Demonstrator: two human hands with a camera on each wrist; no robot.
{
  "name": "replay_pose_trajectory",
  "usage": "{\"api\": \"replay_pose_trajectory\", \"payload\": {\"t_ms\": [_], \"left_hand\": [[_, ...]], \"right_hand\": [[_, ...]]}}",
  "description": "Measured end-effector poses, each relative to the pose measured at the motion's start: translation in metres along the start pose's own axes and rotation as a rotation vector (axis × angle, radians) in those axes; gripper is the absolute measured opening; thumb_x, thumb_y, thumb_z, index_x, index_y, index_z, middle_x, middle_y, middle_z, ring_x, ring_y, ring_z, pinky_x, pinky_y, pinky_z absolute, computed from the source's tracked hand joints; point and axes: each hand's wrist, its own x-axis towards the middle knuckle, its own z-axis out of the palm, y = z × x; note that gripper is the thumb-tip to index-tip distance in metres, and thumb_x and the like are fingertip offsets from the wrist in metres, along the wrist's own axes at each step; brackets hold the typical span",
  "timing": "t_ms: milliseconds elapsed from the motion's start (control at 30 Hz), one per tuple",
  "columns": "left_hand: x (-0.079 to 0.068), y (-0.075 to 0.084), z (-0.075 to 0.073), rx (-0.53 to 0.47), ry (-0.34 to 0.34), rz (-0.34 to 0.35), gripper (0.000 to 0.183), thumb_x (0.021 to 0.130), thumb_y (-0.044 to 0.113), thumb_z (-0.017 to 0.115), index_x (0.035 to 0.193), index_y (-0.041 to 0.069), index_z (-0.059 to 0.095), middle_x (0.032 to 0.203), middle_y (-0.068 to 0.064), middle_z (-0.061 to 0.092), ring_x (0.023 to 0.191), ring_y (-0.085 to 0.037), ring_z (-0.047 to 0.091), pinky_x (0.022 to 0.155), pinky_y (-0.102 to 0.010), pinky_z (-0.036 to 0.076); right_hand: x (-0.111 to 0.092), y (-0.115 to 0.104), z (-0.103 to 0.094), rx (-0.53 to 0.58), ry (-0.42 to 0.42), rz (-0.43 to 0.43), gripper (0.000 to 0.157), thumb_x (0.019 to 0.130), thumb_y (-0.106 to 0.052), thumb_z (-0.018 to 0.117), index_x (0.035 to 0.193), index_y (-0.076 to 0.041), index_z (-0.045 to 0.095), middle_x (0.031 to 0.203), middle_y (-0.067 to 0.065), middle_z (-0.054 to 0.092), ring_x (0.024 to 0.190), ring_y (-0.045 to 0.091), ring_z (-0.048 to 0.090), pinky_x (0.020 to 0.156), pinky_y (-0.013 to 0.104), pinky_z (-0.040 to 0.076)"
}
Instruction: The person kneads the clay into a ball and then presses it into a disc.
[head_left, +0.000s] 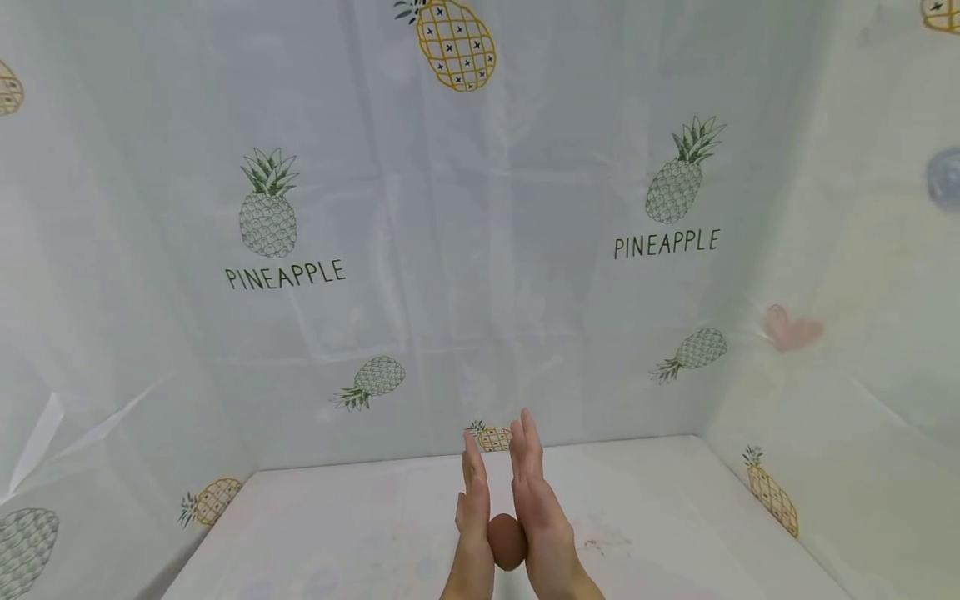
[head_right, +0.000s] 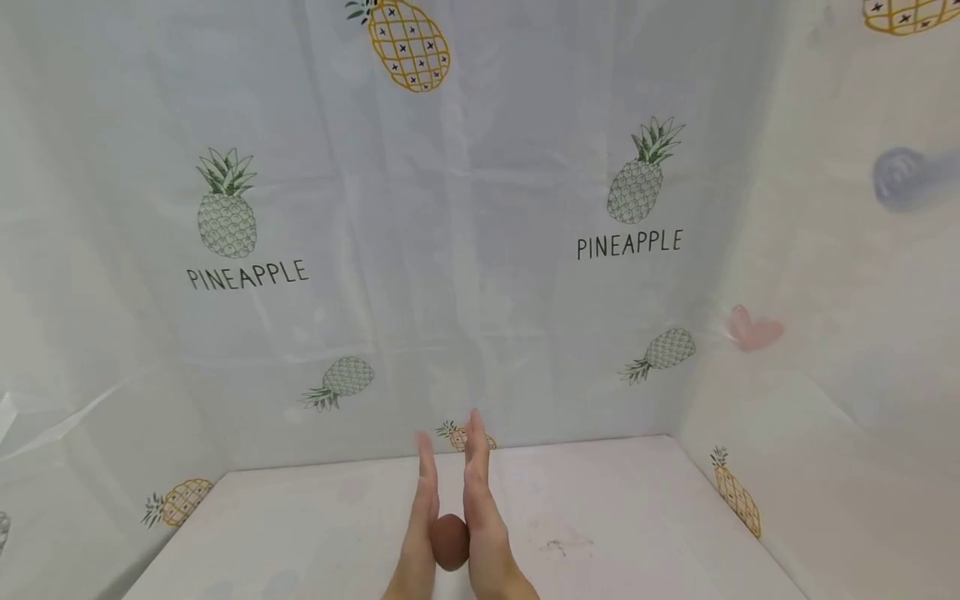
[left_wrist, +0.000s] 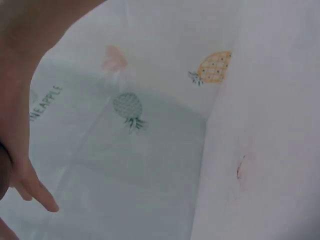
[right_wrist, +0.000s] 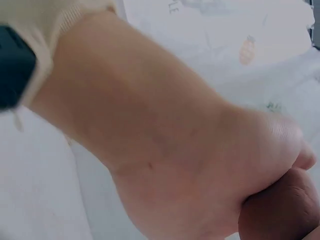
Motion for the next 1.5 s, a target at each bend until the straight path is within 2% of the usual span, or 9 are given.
{"api": "replay_pose_trajectory", "payload": {"t_ms": [267,433,667,800,967,1100,1233,1400,1500], "left_hand": [[-0.009,0.014,0.017,-0.12,-0.107,0.022,0.054,0.116,0.047,0.013,0.167,0.049,-0.003,0.174,0.025,-0.012,0.159,-0.024,-0.028,0.111,-0.079,-0.024],[-0.011,0.022,0.014,-0.161,-0.122,0.039,0.055,0.116,0.047,0.009,0.169,0.042,-0.005,0.174,0.025,-0.013,0.159,-0.014,-0.025,0.119,-0.071,-0.022],[-0.004,0.024,-0.005,-0.1,-0.047,0.089,0.055,0.115,0.046,0.007,0.168,0.045,-0.008,0.173,0.028,-0.016,0.16,-0.013,-0.026,0.122,-0.069,-0.019],[0.002,0.02,-0.015,-0.07,0.019,0.108,0.056,0.115,0.046,0.008,0.168,0.045,-0.007,0.172,0.028,-0.015,0.16,-0.012,-0.023,0.123,-0.069,-0.016],[0.008,0.013,-0.021,-0.018,0.097,0.084,0.055,0.114,0.049,0.013,0.166,0.053,-0.003,0.173,0.027,-0.013,0.16,-0.017,-0.025,0.121,-0.072,-0.016],[0.008,0.005,-0.02,0.063,0.142,0.097,0.058,0.114,0.047,0.017,0.168,0.047,-0.002,0.177,0.015,-0.011,0.161,-0.024,-0.024,0.117,-0.072,-0.024],[0.008,-0.001,-0.011,0.124,0.113,0.13,0.059,0.115,0.042,0.017,0.17,0.038,-0.004,0.178,0.008,-0.01,0.163,-0.021,-0.017,0.118,-0.065,-0.026],[0.003,-0.002,0.006,0.185,0.057,0.172,0.06,0.116,0.033,0.02,0.171,0.033,-0.002,0.178,0.005,-0.005,0.164,-0.024,-0.014,0.116,-0.068,-0.024],[-0.002,0.002,0.013,0.107,-0.01,0.172,0.059,0.116,0.032,0.017,0.171,0.035,-0.002,0.179,0.008,-0.007,0.163,-0.024,-0.018,0.115,-0.071,-0.026]], "right_hand": [[0.003,0.006,-0.014,-0.126,0.135,-0.029,0.055,0.116,-0.039,0.009,0.166,-0.053,-0.009,0.175,-0.02,-0.015,0.161,0.019,-0.021,0.115,0.076,-0.022],[0.006,0.014,-0.015,-0.097,0.07,0.031,0.056,0.116,-0.041,0.008,0.166,-0.05,-0.014,0.174,-0.017,-0.02,0.161,0.022,-0.025,0.114,0.076,-0.023],[0.003,0.019,0.004,-0.049,0.008,0.249,0.051,0.114,-0.055,0.009,0.163,-0.06,-0.005,0.173,-0.02,-0.021,0.163,0.03,-0.019,0.116,0.078,-0.02],[0.0,0.017,0.013,-0.033,0.011,0.294,0.049,0.114,-0.058,0.01,0.161,-0.064,-0.002,0.175,-0.014,-0.021,0.162,0.037,-0.018,0.119,0.076,-0.016],[-0.001,0.008,0.017,-0.005,0.0,0.273,0.05,0.114,-0.057,0.011,0.162,-0.062,-0.003,0.177,-0.008,-0.017,0.162,0.037,-0.018,0.121,0.075,-0.012],[-0.001,0.001,0.014,0.042,0.007,0.222,0.054,0.115,-0.054,0.013,0.166,-0.055,-0.005,0.177,-0.01,-0.014,0.163,0.027,-0.02,0.12,0.073,-0.018],[0.0,-0.001,0.007,0.046,0.024,0.114,0.055,0.115,-0.05,0.01,0.167,-0.049,-0.008,0.177,-0.009,-0.013,0.163,0.022,-0.02,0.121,0.07,-0.021],[0.002,-0.002,-0.005,0.023,0.045,0.015,0.054,0.115,-0.047,0.005,0.166,-0.051,-0.011,0.176,-0.011,-0.016,0.161,0.023,-0.024,0.118,0.071,-0.023],[0.003,-0.001,-0.013,0.02,0.061,0.012,0.053,0.114,-0.048,0.004,0.166,-0.053,-0.01,0.176,-0.014,-0.017,0.161,0.02,-0.024,0.118,0.07,-0.024]]}}
